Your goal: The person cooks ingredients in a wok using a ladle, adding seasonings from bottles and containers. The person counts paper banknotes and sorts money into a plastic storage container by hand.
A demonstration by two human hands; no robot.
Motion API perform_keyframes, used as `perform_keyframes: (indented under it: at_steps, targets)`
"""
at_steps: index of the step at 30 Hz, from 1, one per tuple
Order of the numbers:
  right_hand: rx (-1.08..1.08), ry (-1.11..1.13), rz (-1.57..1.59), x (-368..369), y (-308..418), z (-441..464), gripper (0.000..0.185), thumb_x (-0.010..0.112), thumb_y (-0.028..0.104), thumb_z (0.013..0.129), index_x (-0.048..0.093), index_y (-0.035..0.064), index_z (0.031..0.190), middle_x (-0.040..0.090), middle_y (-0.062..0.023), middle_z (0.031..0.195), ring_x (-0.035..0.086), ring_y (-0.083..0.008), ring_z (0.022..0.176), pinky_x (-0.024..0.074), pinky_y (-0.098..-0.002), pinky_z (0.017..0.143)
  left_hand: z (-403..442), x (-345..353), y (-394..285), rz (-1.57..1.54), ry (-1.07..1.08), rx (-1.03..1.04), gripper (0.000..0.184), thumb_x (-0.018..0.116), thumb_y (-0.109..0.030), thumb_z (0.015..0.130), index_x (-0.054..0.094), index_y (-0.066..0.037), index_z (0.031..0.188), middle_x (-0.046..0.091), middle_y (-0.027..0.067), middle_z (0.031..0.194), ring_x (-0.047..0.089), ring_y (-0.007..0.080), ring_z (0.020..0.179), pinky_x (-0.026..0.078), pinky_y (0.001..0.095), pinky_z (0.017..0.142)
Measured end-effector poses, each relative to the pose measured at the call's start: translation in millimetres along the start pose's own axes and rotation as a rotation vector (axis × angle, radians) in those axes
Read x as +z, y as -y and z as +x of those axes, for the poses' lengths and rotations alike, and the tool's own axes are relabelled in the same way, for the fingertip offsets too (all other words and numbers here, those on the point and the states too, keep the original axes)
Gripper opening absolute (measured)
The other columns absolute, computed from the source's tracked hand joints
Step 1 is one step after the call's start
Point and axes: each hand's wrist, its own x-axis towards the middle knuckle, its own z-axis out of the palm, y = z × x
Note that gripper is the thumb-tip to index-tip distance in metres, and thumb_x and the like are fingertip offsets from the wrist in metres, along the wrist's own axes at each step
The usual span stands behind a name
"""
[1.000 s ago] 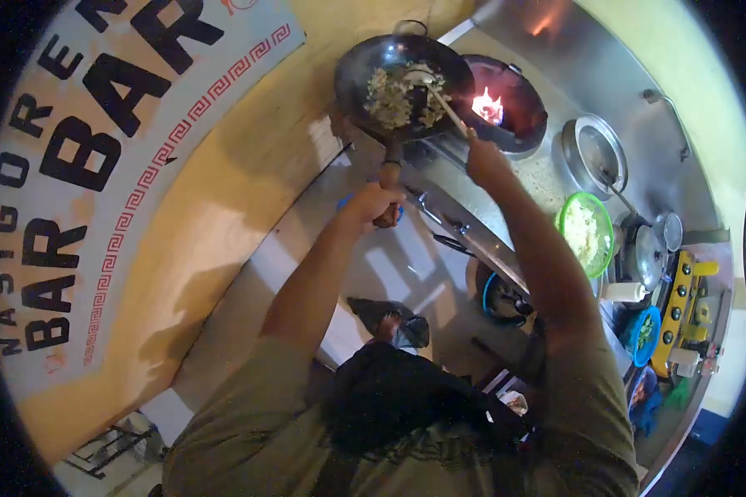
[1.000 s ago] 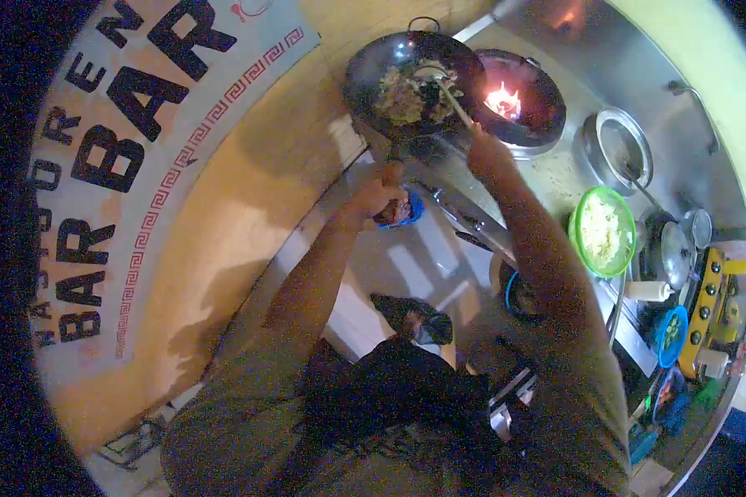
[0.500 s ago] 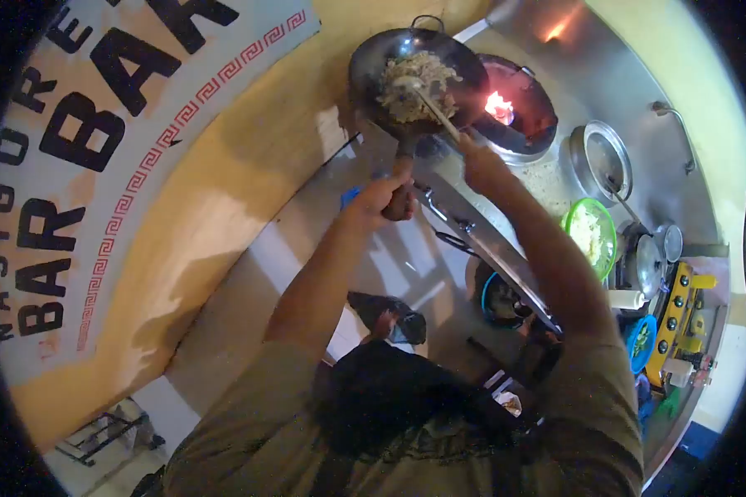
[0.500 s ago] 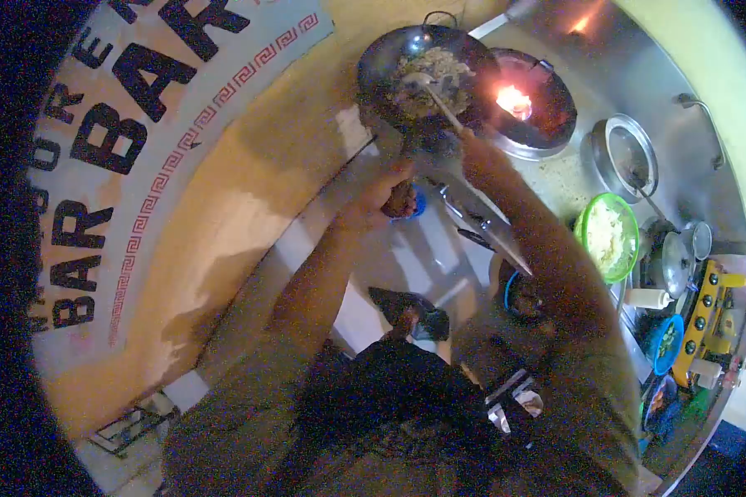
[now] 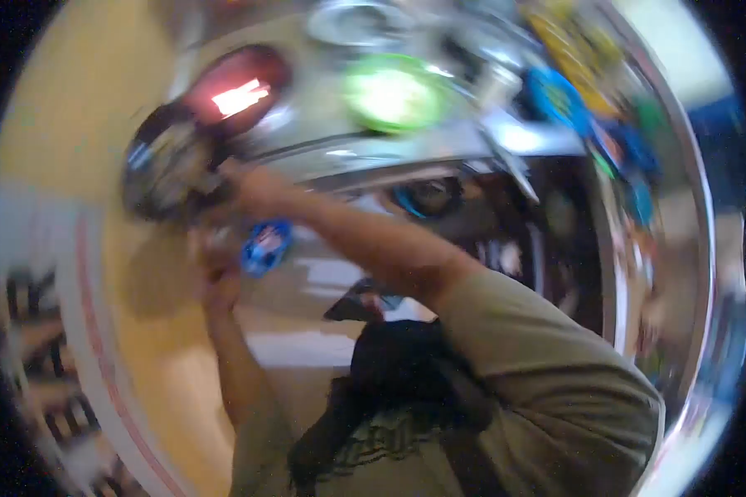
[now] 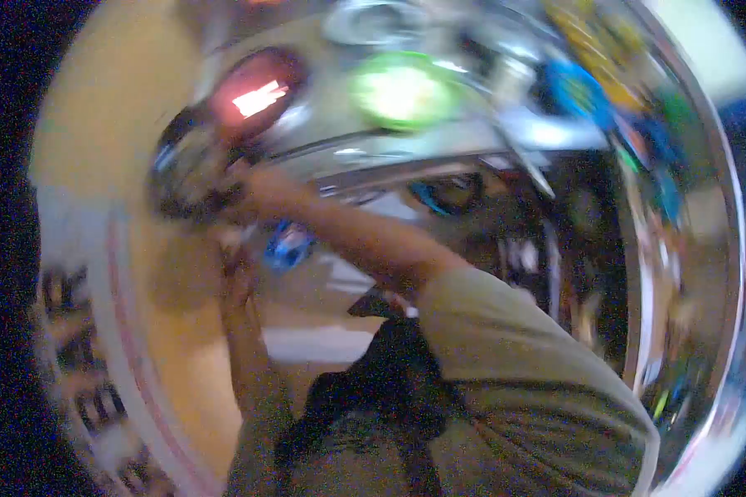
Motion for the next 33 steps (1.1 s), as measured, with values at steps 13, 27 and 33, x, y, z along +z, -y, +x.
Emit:
perform_keyframes:
  at_steps: [13, 27, 33]
  targets:
    - [0.778, -0.594, 0.608, -140.4, -19.7, -725.0, 0.047, 0.061, 0.037, 0.085, 0.056, 0.0054, 0.119, 0.064, -0.0129, 0.105, 0.063, -0.0213, 0.089, 0.0507, -0.033, 0.071, -185.4, 181.0, 111.2, 1.11, 0.361, -0.376, 0.039, 0.052, -0.019, 0.091, 0.046, -0.005, 0.127, 0.062, 0.0107, 0.098, 0.059, 0.0194, 0.093, 0.046, 0.0282, 0.08]
    - [1.918, -2.25, -0.575, 15.4, -57.7, -1389.6, 0.033, 0.063, 0.034, 0.078, 0.065, 0.0083, 0.1, 0.065, -0.0161, 0.093, 0.061, -0.0313, 0.089, 0.0469, -0.0379, 0.079, -438.0, 484.8, 256.7, 1.983, 1.346, -0.092, 0.04, 0.053, -0.022, 0.09, 0.047, -0.003, 0.125, 0.062, 0.0119, 0.099, 0.059, 0.0197, 0.094, 0.046, 0.0291, 0.08]
    - [2.33, -1.838, -0.455, -29.6, -64.5, -1467.2, 0.041, 0.063, 0.041, 0.075, 0.063, 0.0125, 0.105, 0.065, -0.0127, 0.098, 0.062, -0.0301, 0.093, 0.0477, -0.0406, 0.08, -509.8, 571.7, 317.3, 2.143, 1.698, -0.029, 0.041, 0.054, -0.024, 0.09, 0.048, -0.002, 0.124, 0.062, 0.0125, 0.099, 0.059, 0.0198, 0.095, 0.046, 0.0295, 0.08]
